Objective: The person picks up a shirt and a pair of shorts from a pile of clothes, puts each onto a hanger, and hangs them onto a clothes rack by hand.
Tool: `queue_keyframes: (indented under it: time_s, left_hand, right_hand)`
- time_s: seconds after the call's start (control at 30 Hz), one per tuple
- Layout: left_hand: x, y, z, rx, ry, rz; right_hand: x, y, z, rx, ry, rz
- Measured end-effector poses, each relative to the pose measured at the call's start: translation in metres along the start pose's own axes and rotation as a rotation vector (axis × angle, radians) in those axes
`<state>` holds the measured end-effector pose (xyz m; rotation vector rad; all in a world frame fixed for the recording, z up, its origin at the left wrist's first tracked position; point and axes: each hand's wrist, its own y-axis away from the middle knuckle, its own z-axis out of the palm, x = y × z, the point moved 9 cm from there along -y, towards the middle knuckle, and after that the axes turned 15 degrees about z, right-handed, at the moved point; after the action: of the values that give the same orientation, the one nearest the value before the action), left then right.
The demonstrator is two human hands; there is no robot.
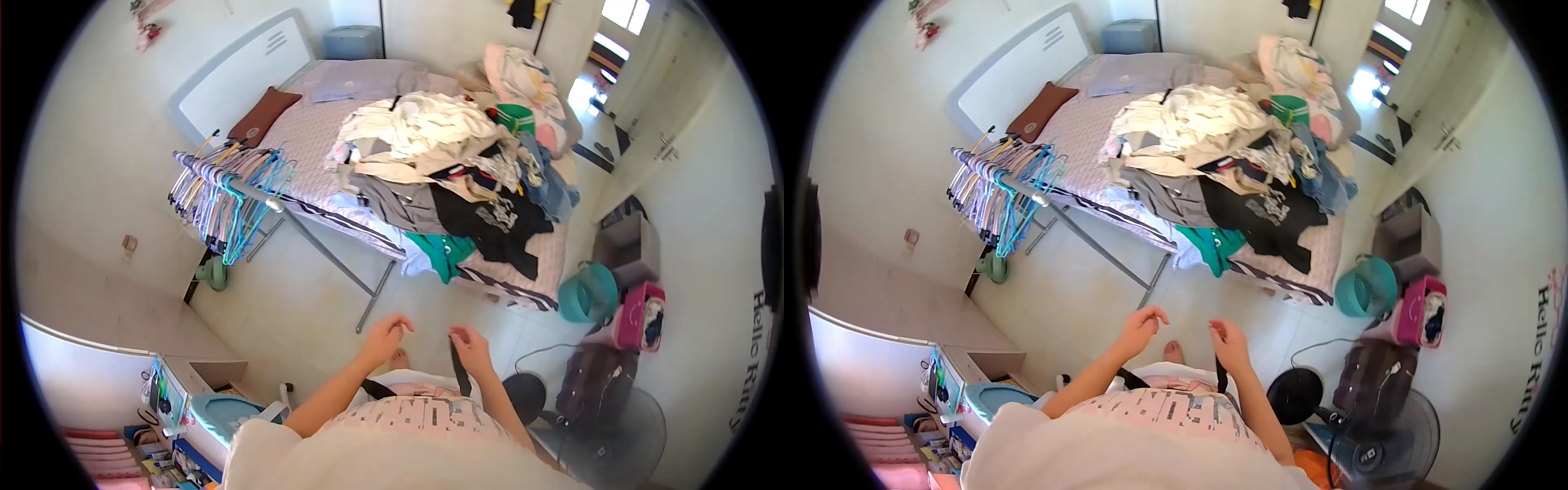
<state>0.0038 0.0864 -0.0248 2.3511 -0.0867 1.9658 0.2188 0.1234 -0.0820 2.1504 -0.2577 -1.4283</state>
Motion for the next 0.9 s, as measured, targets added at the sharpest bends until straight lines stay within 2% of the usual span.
queue_keyframes:
  time_s: [0.07,0.1,0.2,0.27,0.37,0.4,0.43,0.47,0.5,0.53,0.57,0.63,0.67,0.73,0.77,0.83,0.87,0.9]
  left_hand:
    - [-0.016,0.008,0.002,0.222,0.107,-0.015]
    - [-0.013,0.004,-0.093,0.230,0.008,-0.050]
    - [-0.008,-0.041,-0.094,0.320,0.162,-0.012]
    - [0.014,-0.071,-0.134,0.458,-0.068,-0.021]
    - [0.023,-0.125,-0.186,0.593,-0.152,0.080]
    - [0.026,-0.143,-0.198,0.607,-0.143,0.041]
    - [0.028,-0.162,-0.206,0.621,-0.150,0.037]
    - [0.030,-0.180,-0.211,0.629,-0.150,0.032]
    - [0.031,-0.199,-0.214,0.632,-0.148,0.027]
    - [0.031,-0.219,-0.211,0.594,-0.170,0.048]
    - [0.028,-0.235,-0.209,0.595,-0.175,0.044]
    - [0.028,-0.268,-0.184,0.434,-0.110,0.076]
    - [0.020,-0.275,-0.179,0.446,-0.102,0.061]
    - [0.008,-0.285,-0.165,0.405,-0.093,0.106]
    - [0.000,-0.281,-0.162,0.422,-0.084,0.087]
    - [-0.021,-0.278,-0.158,0.398,-0.024,-0.016]
    - [-0.027,-0.280,-0.163,0.414,-0.020,-0.015]
    - [-0.043,-0.277,-0.165,0.447,0.166,-0.105]
  right_hand:
    - [-0.034,-0.004,-0.001,-0.099,0.065,-0.167]
    - [-0.090,-0.040,0.080,-0.158,-0.021,-0.177]
    - [-0.108,-0.135,0.064,-0.252,-0.230,-0.147]
    - [-0.140,-0.199,0.042,-0.102,-0.053,-0.192]
    - [-0.219,-0.278,0.000,0.143,-0.030,-0.373]
    - [-0.261,-0.291,-0.012,0.195,0.053,-0.439]
    - [-0.297,-0.312,-0.018,0.382,0.260,-0.801]
    - [-0.321,-0.343,-0.023,0.336,0.252,-0.647]
    - [-0.345,-0.366,-0.025,0.406,0.362,-0.811]
    - [-0.365,-0.387,-0.029,0.551,0.477,-0.754]
    - [-0.380,-0.411,-0.029,0.585,0.629,-0.689]
    - [-0.411,-0.429,-0.025,0.659,0.834,-0.654]
    - [-0.411,-0.452,-0.027,0.640,0.846,-0.656]
    - [-0.376,-0.522,-0.016,0.265,1.036,-0.362]
    - [-0.365,-0.531,-0.008,0.241,1.052,-0.364]
    - [-0.395,-0.496,-0.033,0.493,0.393,-0.642]
    - [-0.403,-0.483,-0.033,0.483,0.399,-0.653]
    - [-0.421,-0.443,-0.035,0.310,0.125,-0.488]
